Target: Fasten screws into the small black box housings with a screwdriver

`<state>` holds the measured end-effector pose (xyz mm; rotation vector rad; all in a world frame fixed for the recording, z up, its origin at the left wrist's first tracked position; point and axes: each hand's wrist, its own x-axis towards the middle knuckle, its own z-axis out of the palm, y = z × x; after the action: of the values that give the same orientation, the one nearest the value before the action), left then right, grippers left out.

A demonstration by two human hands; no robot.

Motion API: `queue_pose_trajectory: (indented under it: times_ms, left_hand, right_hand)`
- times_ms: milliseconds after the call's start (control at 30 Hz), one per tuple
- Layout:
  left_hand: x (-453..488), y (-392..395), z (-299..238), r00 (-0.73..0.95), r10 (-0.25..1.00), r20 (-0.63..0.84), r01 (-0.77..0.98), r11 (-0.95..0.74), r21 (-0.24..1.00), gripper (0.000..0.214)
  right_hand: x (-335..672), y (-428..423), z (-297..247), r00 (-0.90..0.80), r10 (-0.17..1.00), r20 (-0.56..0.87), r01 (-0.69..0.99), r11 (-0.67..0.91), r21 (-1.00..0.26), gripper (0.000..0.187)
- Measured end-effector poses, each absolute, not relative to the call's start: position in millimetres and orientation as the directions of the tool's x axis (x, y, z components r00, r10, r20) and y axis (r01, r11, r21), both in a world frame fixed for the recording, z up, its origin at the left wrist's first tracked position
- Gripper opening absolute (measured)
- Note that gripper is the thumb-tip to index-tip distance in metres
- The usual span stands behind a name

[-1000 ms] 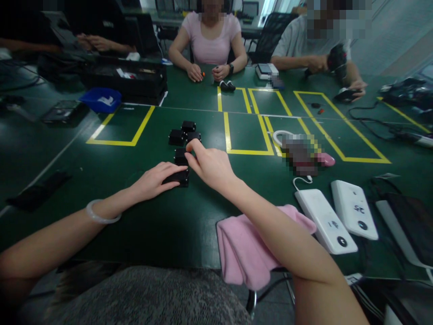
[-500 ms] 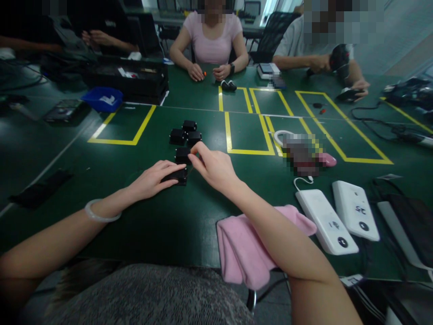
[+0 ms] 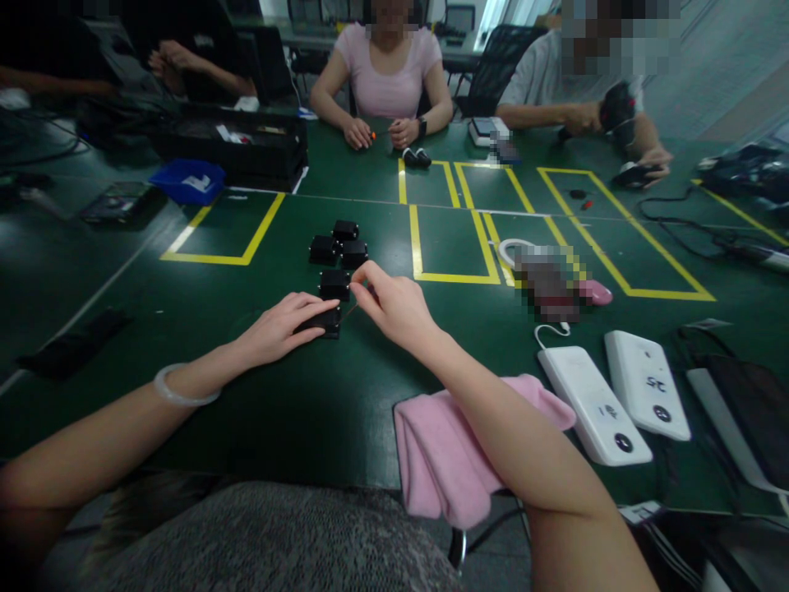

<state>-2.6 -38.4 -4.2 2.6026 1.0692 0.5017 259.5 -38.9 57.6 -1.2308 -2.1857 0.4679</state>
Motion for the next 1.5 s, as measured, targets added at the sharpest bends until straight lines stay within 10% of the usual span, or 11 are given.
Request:
queue_pose_trajectory:
  times_ms: [1500]
  left_hand:
    - [6, -39, 11, 0.633, 0.745, 0.212, 0.718, -0.667, 0.199, 0.037]
  right_hand:
    - [264, -21, 34, -0.355, 0.916, 0.186, 0.266, 0.289, -0.920, 0.009]
